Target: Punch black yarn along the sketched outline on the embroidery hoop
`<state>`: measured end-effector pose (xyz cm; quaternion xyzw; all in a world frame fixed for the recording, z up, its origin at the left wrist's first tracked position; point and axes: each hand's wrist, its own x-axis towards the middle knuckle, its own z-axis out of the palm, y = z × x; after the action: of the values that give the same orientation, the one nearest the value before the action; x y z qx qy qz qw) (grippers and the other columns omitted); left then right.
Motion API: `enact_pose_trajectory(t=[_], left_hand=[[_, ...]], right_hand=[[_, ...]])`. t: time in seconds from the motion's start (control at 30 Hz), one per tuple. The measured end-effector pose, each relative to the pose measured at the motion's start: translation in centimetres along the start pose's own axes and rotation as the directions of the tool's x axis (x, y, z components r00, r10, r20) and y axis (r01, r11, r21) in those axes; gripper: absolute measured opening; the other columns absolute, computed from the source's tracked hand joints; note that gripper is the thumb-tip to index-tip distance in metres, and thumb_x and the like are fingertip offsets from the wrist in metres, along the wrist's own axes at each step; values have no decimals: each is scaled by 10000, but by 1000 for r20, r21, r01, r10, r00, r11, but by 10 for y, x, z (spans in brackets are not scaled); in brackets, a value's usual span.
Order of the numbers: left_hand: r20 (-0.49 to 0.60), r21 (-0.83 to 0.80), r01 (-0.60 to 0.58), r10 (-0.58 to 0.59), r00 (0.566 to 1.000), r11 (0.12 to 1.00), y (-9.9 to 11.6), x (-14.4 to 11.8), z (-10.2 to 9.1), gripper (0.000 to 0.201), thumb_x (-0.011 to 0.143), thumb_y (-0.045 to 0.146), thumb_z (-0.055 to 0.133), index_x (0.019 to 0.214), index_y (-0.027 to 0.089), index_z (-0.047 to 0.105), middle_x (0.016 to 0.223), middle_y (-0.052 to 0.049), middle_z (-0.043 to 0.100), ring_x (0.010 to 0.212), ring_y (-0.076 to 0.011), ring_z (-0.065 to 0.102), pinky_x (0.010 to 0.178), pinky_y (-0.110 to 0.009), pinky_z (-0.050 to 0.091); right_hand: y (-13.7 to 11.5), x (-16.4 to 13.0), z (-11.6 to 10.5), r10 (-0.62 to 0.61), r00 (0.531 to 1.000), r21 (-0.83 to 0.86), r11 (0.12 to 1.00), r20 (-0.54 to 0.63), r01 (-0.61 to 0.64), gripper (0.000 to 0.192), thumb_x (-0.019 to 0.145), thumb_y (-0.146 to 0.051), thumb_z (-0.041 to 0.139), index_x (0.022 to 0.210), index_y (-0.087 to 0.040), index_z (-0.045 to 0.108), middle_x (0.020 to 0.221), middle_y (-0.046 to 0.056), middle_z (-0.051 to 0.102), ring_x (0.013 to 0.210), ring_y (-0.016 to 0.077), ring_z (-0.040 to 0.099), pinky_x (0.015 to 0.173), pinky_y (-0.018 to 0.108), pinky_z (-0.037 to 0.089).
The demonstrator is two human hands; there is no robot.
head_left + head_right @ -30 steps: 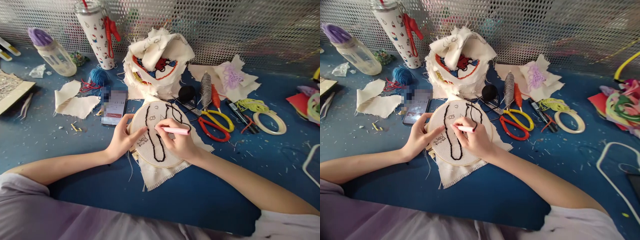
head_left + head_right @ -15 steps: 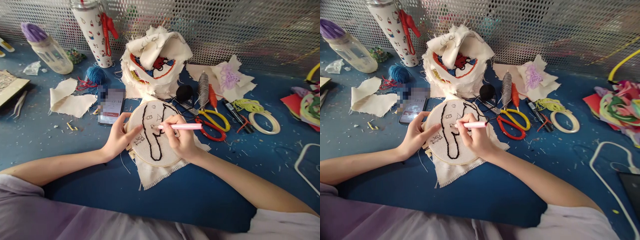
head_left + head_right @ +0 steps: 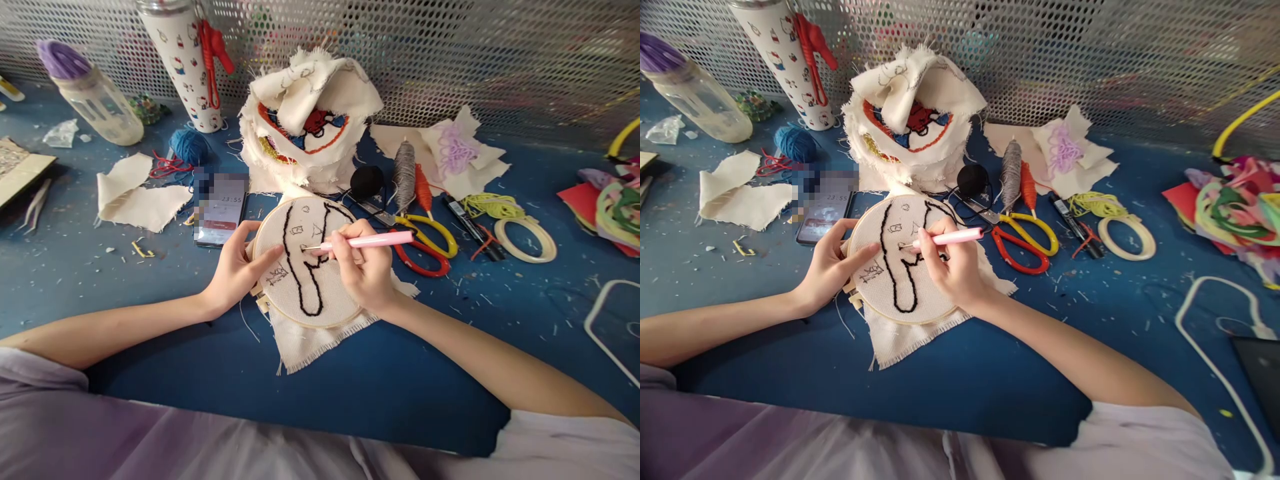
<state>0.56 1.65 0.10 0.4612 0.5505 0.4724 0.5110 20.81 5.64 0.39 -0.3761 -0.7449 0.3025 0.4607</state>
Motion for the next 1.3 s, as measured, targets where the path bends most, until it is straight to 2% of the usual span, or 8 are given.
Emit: enact_pose_trajectory(t=[0.23,0.37,0.5,0.6,0.7,0.9,1.13,1.3], left_hand=[[7,-33,11,-11,1000,999,2,0,1,412,767,395,743,1067,199,539,734,1,650,579,-119,604,479,-202,517],[9,-41,16,-15,1000,999,3,-1,1,423,764,401,745,1072,196,539,736,-1,648,581,-123,606,479,-205,516],[8,-32,-3,3,1000,999,4,-4,1,388,789,390,724,1068,195,537,684,18,614,533,-96,560,448,-179,473],[0,-22,-59,59,998,998,4,-6,1,366,803,374,713,1068,202,527,637,41,578,482,-69,501,405,-154,416],[-2,-24,-92,92,996,995,3,-6,1,354,804,358,714,1057,202,521,604,52,558,448,-59,465,376,-147,381],[23,-70,-28,29,999,997,1,-2,1,314,818,340,702,1031,202,518,606,52,572,452,-63,492,374,-141,395],[46,-83,-6,10,999,997,1,-2,0,272,842,344,676,994,213,493,643,50,592,491,-69,532,405,-136,432],[61,-81,3,2,998,997,0,-2,-1,271,853,351,660,1008,221,479,681,40,612,535,-89,580,423,-143,459]], right_hand=[[3,-2,1,-5,1000,-6,1000,-27,5,190,952,-322,482,786,-260,414,697,-6,560,659,159,609,623,337,500],[2,-3,1,-34,999,-42,999,3,34,171,946,-297,492,795,-257,422,709,-7,551,626,147,590,579,317,484],[2,-2,2,-126,987,-137,981,99,139,176,924,-224,525,787,-249,419,708,-7,550,641,147,582,575,309,459],[2,0,6,-249,951,-213,934,186,286,153,906,-185,554,804,-239,454,698,-6,560,651,149,559,594,309,456],[3,2,8,-330,924,-230,900,194,370,123,891,-159,579,841,-227,490,733,4,588,683,151,565,621,306,472],[5,0,4,-230,971,-26,972,64,232,138,909,-129,529,854,-232,454,767,-9,545,697,127,581,626,287,480],[8,-1,4,-223,975,80,971,-20,224,149,918,-118,499,852,-235,432,754,-20,501,688,116,568,613,276,479],[9,-2,4,-211,977,111,971,-34,214,151,925,-129,492,847,-234,417,745,-24,490,673,108,551,595,261,471]])
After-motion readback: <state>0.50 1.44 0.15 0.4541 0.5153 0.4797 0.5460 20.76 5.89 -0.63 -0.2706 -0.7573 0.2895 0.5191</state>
